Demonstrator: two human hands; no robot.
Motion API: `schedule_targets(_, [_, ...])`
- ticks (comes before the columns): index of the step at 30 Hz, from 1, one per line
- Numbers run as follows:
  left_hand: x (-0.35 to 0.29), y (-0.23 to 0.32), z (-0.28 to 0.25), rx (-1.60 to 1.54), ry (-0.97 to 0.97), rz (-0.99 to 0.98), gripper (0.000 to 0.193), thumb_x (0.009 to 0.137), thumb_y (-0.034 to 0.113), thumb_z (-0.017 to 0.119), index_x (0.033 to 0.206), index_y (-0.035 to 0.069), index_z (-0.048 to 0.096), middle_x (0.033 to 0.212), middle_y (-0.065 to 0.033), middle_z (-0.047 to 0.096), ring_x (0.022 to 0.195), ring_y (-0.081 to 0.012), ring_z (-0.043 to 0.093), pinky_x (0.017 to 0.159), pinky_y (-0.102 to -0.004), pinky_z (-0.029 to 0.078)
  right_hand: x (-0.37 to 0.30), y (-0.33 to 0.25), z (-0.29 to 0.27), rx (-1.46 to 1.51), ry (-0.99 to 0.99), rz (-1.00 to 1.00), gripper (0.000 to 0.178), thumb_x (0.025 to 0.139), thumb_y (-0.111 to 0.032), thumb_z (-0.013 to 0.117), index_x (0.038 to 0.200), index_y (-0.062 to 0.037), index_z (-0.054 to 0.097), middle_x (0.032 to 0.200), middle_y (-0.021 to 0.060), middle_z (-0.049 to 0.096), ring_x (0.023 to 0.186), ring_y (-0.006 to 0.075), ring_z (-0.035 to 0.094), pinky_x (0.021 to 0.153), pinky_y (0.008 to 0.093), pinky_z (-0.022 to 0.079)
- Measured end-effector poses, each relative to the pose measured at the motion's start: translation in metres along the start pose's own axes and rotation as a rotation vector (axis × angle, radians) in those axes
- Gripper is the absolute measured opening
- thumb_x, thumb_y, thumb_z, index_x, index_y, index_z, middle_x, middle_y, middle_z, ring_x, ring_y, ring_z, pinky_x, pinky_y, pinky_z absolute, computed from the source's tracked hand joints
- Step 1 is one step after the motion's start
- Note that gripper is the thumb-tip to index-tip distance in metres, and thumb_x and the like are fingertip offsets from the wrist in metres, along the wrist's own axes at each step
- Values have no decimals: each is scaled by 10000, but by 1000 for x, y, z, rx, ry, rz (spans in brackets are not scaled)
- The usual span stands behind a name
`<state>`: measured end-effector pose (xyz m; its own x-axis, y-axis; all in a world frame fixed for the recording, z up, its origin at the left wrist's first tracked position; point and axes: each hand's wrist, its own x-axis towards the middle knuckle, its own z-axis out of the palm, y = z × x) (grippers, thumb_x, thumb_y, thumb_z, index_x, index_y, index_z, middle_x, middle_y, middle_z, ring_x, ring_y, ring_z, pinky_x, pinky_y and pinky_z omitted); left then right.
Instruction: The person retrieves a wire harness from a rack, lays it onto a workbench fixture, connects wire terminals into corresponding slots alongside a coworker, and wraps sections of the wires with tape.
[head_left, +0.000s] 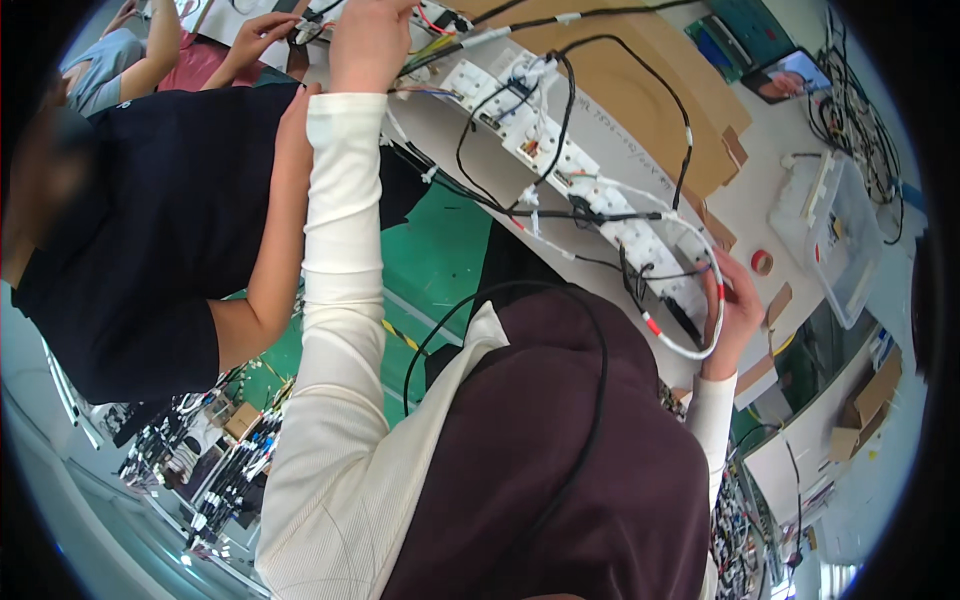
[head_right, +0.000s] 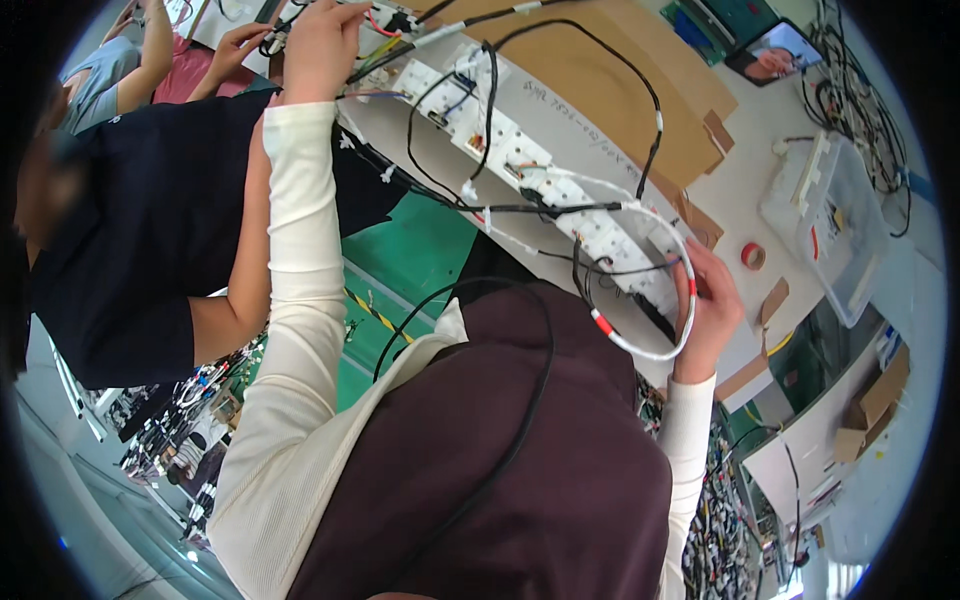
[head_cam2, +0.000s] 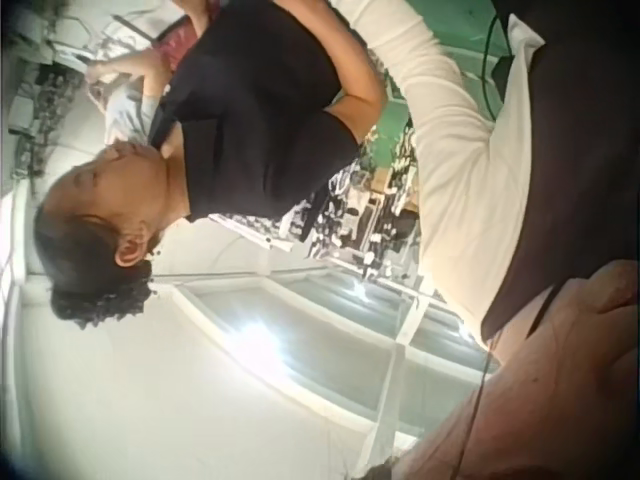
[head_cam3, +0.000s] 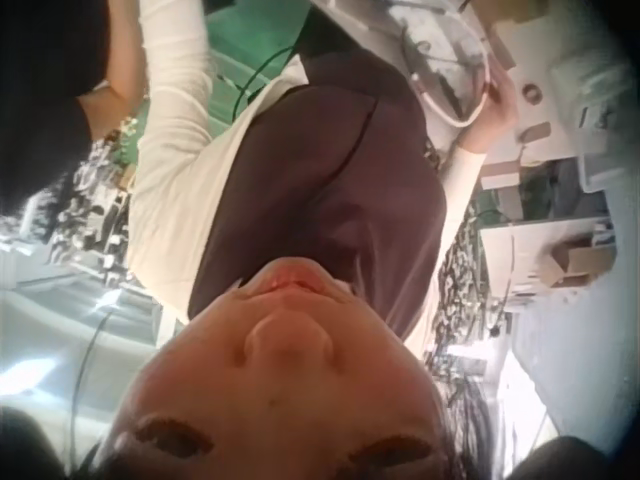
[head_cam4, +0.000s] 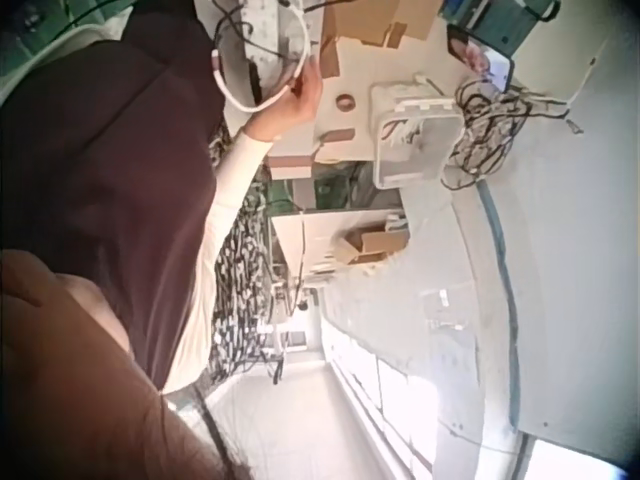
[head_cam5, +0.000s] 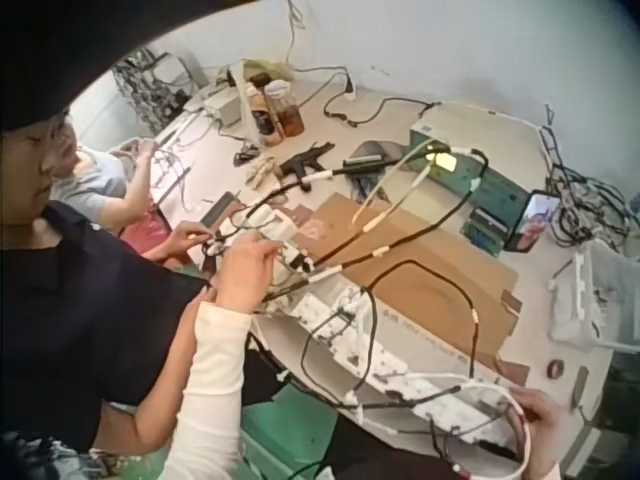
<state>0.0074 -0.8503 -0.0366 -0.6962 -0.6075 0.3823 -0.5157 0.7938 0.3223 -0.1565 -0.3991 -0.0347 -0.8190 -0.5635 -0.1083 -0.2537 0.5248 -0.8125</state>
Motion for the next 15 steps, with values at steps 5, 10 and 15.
schedule_targets(5, [1, 0, -7, 90, -70, -15, 163, 871, 87, 592, 918, 67, 748, 867, -173, 624, 867, -380, 627, 755, -453, 500, -1, 2, 2, -50, 24, -27, 219, 869, -31, 726, 1086, -13, 717, 1084, 90, 715, 964, 133, 656, 829, 253, 537])
schedule_targets(10, [-26, 43, -20, 109, 359, 183, 199, 880, 35, 609, 1067, 28, 678, 1020, -151, 618, 926, -312, 638, 768, -380, 525, -5, 8, 3, -62, 53, -63, 225, 880, -45, 717, 1102, -13, 718, 1084, 84, 717, 959, 123, 657, 843, 262, 541])
schedule_targets(15, [-132, 137, -35, -327, 378, 234, 319, 784, 5, 704, 1097, 67, 694, 819, -60, 632, 724, -251, 606, 639, -344, 491, -6, 1, 7, -17, 93, -74, 188, 869, -27, 716, 1055, 3, 731, 1019, 78, 733, 935, 128, 657, 852, 266, 518])
